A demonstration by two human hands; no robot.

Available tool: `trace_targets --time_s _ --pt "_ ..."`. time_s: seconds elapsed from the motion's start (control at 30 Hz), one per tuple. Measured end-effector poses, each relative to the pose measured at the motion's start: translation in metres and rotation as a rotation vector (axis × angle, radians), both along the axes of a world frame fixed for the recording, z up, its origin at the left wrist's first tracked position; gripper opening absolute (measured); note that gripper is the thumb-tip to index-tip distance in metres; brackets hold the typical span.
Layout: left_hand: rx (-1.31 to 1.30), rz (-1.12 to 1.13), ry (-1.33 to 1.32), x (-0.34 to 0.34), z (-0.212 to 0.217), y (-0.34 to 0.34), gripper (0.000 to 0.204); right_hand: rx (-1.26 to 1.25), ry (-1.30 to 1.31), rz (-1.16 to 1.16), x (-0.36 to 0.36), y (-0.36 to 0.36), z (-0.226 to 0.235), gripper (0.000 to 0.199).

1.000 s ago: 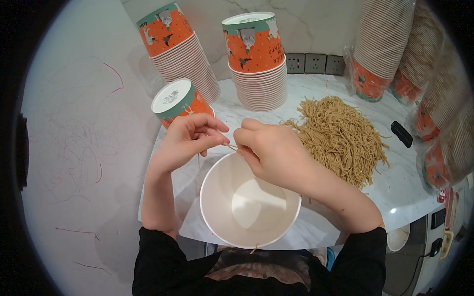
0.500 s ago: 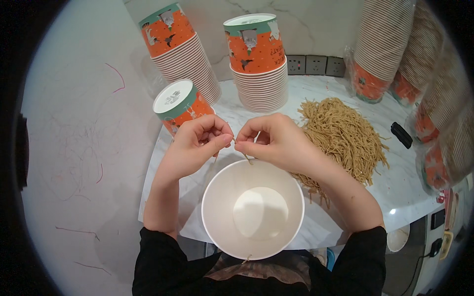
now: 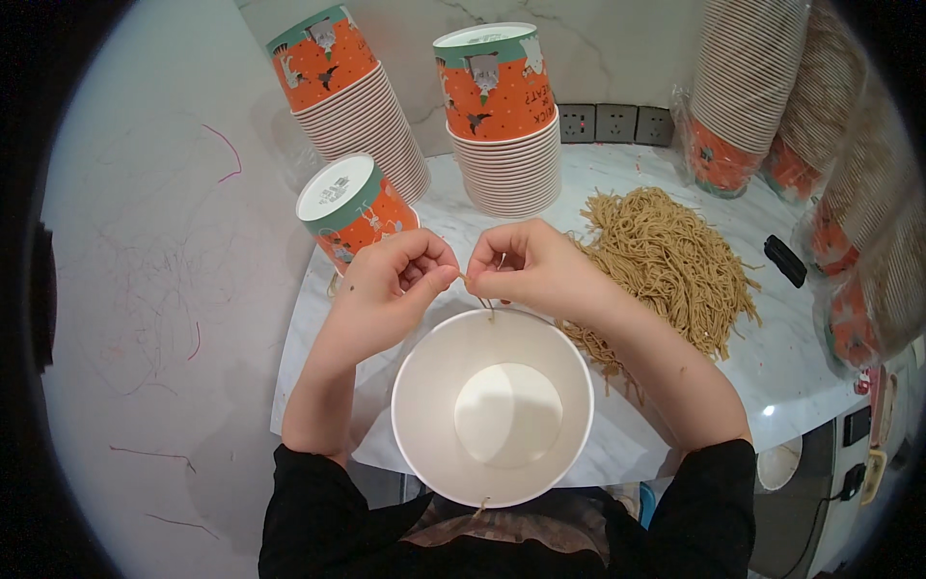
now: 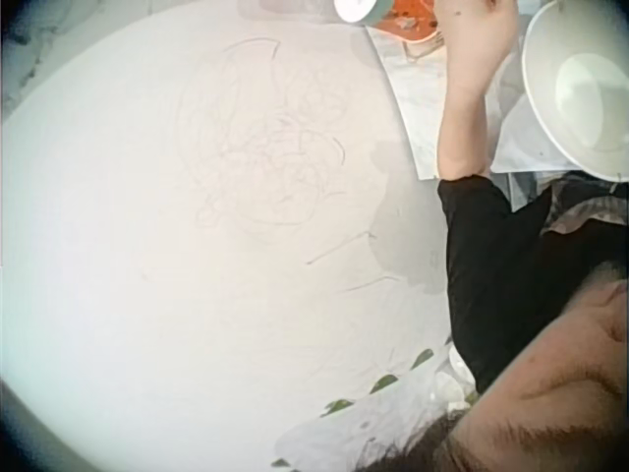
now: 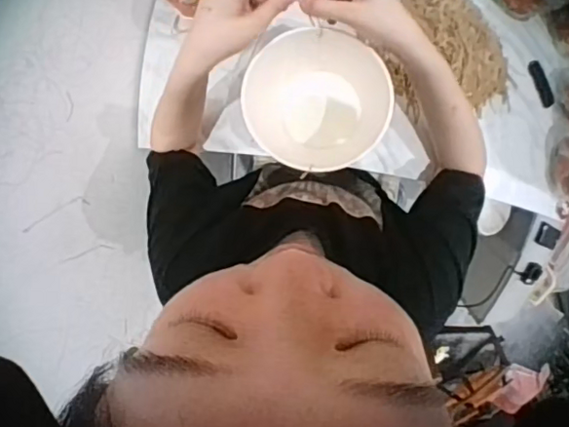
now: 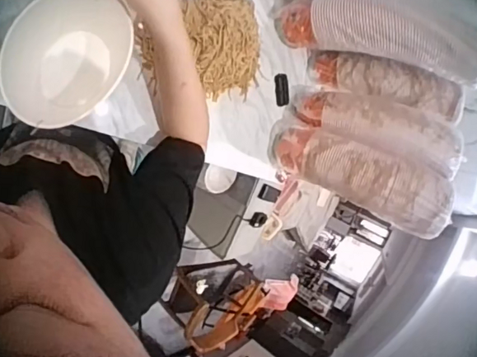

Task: Tying decorative or functional strings onto printed paper buckets.

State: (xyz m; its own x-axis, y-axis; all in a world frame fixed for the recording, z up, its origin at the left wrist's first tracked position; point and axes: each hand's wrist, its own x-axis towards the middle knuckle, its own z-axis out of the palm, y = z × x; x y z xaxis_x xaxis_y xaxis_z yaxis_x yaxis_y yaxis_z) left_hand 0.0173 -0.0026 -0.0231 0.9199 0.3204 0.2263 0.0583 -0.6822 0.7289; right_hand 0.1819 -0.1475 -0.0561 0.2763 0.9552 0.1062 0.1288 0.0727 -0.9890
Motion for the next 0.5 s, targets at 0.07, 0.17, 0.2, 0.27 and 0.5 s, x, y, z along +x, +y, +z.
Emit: trace_targets --time_s 0.07,0.17,0.2,0.27,0.5 --pt "0.065 0.008 -0.042 -0.001 0.002 -0.002 0.007 -0.079 0.087 0.068 0.003 0.000 0.001 0.007" --pt "0.099 0.037 -0.055 -0.004 0.002 -0.001 0.007 -0.130 0.159 0.104 0.006 0.003 -0.003 0.007" --pt "0.099 0.036 -0.056 -0.004 0.003 0.000 0.007 -0.131 0.158 0.103 0.007 0.004 -0.005 0.007" --pt "0.097 0.032 0.006 -0.005 0.006 0.001 0.006 -0.157 0.260 0.124 0.008 0.005 -0.008 0.006" --pt "0.145 0.117 -0.018 -0.013 0.008 0.024 0.009 -0.243 0.482 0.159 0.009 0.007 -0.010 0.005"
